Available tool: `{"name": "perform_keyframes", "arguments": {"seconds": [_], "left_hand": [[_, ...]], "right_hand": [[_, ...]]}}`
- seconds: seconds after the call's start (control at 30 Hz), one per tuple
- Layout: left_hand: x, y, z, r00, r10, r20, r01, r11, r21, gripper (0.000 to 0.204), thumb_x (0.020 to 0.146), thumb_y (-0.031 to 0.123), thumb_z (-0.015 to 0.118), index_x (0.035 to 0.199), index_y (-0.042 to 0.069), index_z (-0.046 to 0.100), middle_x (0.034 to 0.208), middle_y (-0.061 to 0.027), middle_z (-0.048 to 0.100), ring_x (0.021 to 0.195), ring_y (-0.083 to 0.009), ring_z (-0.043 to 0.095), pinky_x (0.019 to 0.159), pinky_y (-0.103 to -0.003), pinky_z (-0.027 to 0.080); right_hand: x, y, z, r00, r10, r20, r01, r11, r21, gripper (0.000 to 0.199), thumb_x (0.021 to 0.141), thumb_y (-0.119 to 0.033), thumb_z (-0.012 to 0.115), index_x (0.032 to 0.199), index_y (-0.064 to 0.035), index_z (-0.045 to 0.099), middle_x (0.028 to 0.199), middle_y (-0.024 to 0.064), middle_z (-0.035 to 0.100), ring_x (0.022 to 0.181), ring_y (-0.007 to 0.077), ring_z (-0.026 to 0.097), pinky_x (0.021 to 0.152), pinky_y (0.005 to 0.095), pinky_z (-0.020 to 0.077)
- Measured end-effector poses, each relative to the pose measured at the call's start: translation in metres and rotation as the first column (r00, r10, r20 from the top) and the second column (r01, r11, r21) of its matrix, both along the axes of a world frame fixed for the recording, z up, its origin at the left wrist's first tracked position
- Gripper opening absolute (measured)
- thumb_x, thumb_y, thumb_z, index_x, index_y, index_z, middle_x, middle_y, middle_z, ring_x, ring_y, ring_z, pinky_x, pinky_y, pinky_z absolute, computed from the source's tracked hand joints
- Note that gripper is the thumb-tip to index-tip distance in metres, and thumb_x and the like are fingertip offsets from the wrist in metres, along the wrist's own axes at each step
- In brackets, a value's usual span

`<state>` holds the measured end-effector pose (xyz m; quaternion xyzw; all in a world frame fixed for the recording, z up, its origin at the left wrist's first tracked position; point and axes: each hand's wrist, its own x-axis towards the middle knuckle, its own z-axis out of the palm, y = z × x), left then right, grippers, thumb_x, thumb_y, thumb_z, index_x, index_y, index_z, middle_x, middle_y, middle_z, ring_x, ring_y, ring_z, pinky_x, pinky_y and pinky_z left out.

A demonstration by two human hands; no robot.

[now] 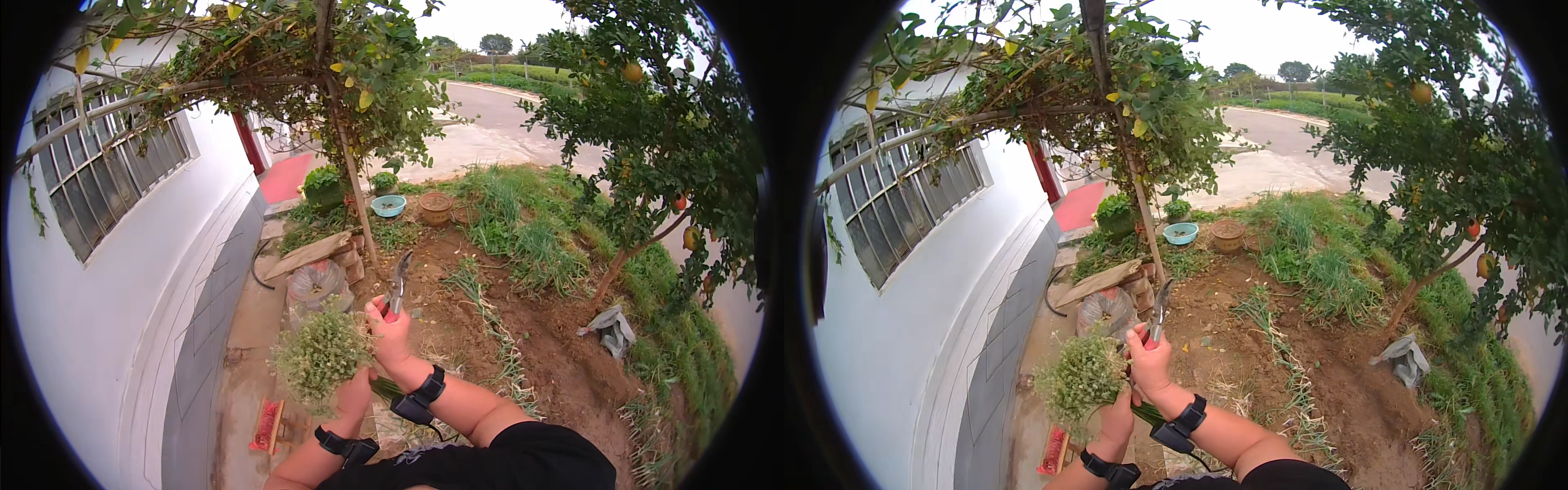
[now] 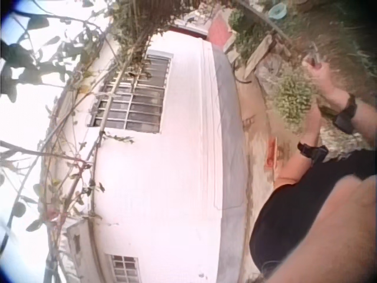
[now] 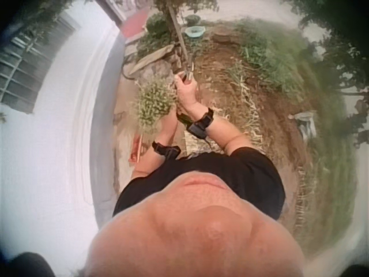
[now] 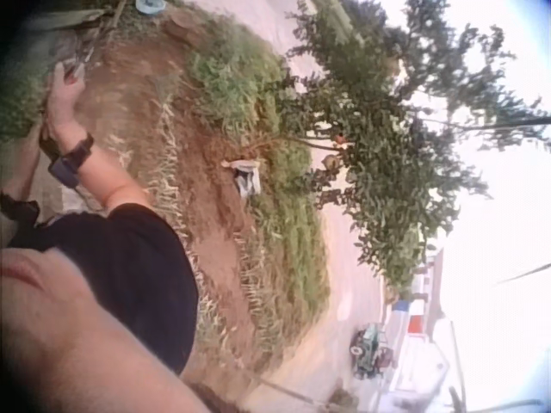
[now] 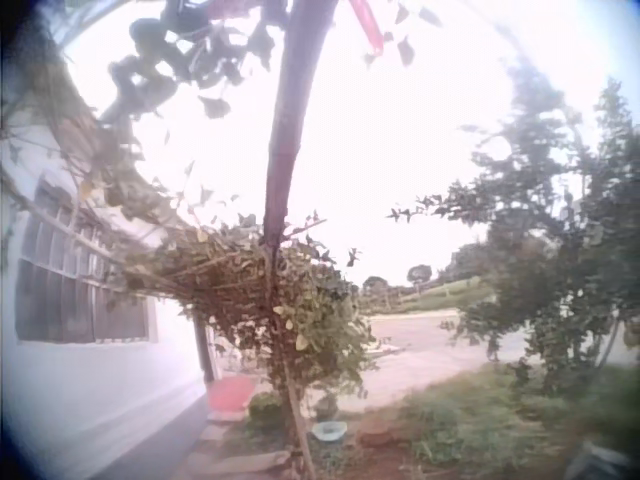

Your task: The person uses pruning shears to trim a bunch of flowering green plants in a garden area, then carries the trimmed bunch into a garage and places it on the floor.

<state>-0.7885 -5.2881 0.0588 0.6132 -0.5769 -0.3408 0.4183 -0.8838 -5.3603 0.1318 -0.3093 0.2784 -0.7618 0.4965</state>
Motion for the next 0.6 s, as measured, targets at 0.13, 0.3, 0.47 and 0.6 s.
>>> {"name": "perform_keyframes", "arguments": {"seconds": [0.13,0.3,0.47,0.6], "left_hand": [[-0.019,0.010,0.023,0.994,0.106,-0.037,-0.109,0.991,-0.077,0.030,0.093,0.022,0.047,0.070,0.002,0.052,0.068,-0.0033,0.054,0.063,-0.0137,0.048,0.063,-0.030,0.040],[-0.019,0.006,-0.014,0.801,0.303,0.516,-0.273,0.952,-0.136,0.035,0.094,0.028,0.044,0.071,0.003,0.053,0.068,-0.0034,0.054,0.062,-0.0173,0.049,0.063,-0.032,0.041],[-0.003,0.001,-0.054,0.846,0.338,0.412,-0.152,0.894,-0.421,0.041,0.095,0.033,0.042,0.071,0.004,0.058,0.071,-0.0063,0.057,0.066,-0.0208,0.051,0.067,-0.035,0.042],[0.014,0.013,-0.036,0.906,0.205,0.369,-0.126,0.966,-0.227,0.033,0.094,0.029,0.043,0.080,0.005,0.060,0.076,-0.0061,0.058,0.069,-0.0187,0.051,0.068,-0.034,0.042]], "right_hand": [[-0.007,-0.003,-0.003,0.998,0.041,0.045,-0.043,0.998,0.048,0.018,0.085,-0.017,0.064,0.091,-0.0033,0.055,0.073,-0.0008,0.055,0.058,0.0065,0.050,0.054,0.0219,0.0424],[-0.005,0.019,-0.001,0.999,0.036,-0.001,-0.036,0.995,0.093,0.013,0.084,-0.014,0.066,0.086,-0.0046,0.057,0.073,-0.0042,0.054,0.063,0.0060,0.049,0.058,0.0233,0.0410],[-0.014,0.035,0.009,0.964,0.229,0.134,-0.235,0.971,0.037,0.010,0.082,-0.011,0.066,0.083,-0.0054,0.058,0.072,-0.0038,0.055,0.064,0.0062,0.050,0.058,0.0234,0.0411],[-0.019,0.047,0.010,0.943,0.325,0.071,-0.328,0.944,0.029,0.009,0.081,-0.008,0.066,0.084,-0.0055,0.057,0.070,-0.0037,0.054,0.061,0.0060,0.050,0.054,0.0229,0.0414]]}}
